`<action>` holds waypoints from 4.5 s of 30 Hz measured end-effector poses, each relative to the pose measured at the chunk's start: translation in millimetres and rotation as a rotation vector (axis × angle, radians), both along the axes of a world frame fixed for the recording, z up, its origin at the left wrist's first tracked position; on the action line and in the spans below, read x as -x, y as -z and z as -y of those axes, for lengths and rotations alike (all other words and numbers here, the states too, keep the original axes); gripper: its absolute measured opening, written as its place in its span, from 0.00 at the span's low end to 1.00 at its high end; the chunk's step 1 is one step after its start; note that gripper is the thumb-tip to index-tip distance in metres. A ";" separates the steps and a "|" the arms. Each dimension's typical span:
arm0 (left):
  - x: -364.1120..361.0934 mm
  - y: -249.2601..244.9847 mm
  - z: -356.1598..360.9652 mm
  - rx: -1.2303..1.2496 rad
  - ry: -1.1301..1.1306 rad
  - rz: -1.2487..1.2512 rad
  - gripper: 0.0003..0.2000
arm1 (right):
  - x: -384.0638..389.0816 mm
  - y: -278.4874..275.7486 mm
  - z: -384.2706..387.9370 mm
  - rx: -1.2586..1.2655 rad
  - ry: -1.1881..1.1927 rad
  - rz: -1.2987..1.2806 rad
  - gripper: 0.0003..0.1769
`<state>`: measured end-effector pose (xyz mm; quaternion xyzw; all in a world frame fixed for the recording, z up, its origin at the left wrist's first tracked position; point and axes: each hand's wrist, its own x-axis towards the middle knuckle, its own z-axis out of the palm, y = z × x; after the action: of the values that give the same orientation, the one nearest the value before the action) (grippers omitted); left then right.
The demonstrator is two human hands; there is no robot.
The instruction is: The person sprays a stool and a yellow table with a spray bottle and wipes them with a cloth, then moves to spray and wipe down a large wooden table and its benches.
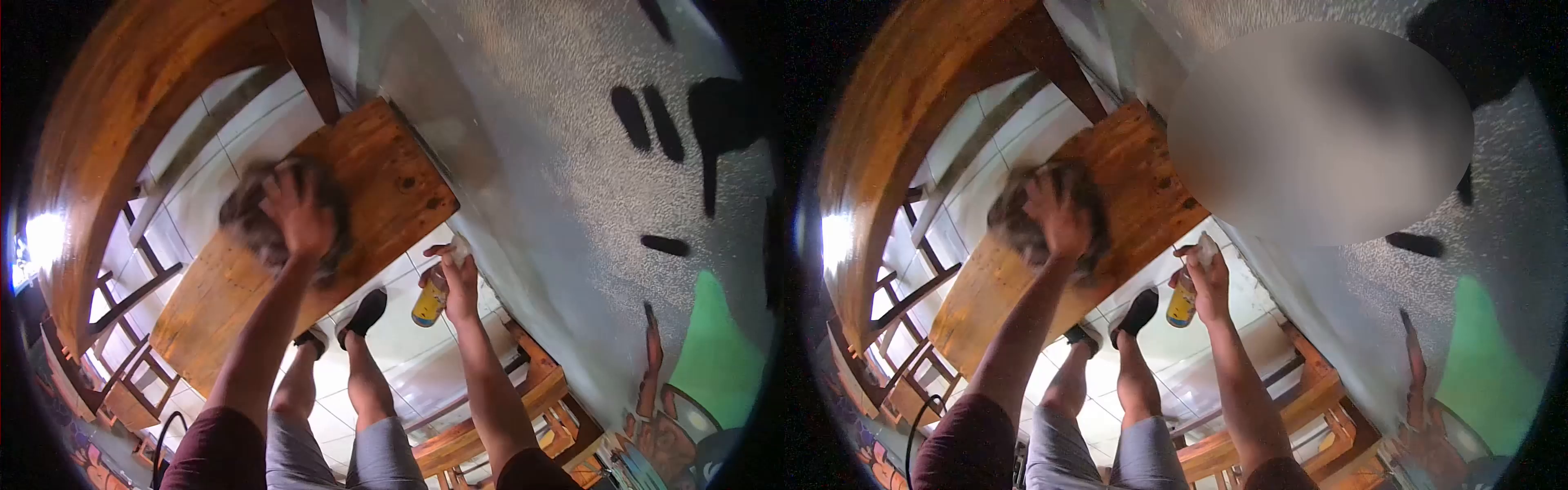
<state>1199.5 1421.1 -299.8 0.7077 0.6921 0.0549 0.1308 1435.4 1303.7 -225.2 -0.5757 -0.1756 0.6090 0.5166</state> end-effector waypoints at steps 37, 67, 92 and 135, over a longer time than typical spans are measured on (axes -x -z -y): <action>46.3 4.1 110.4 0.079 0.438 0.416 0.46 | 118.0 -30.7 25.7 -0.027 -0.418 0.302 0.26; 242.4 0.1 178.2 0.178 0.306 0.516 0.45 | 291.5 -55.9 6.0 0.052 -0.825 0.078 0.29; 217.1 1.0 265.0 0.166 0.397 0.412 0.36 | 296.7 -39.9 34.2 0.245 -0.958 -0.079 0.20; 130.8 -316.9 112.0 0.455 -0.045 1.746 0.23 | 100.3 -367.8 199.3 -0.193 0.057 0.103 0.09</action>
<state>1068.7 1309.1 17.1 0.3576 0.3544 0.4370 0.7454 1335.1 1104.4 142.7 -0.5586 -0.2431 0.5439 0.5771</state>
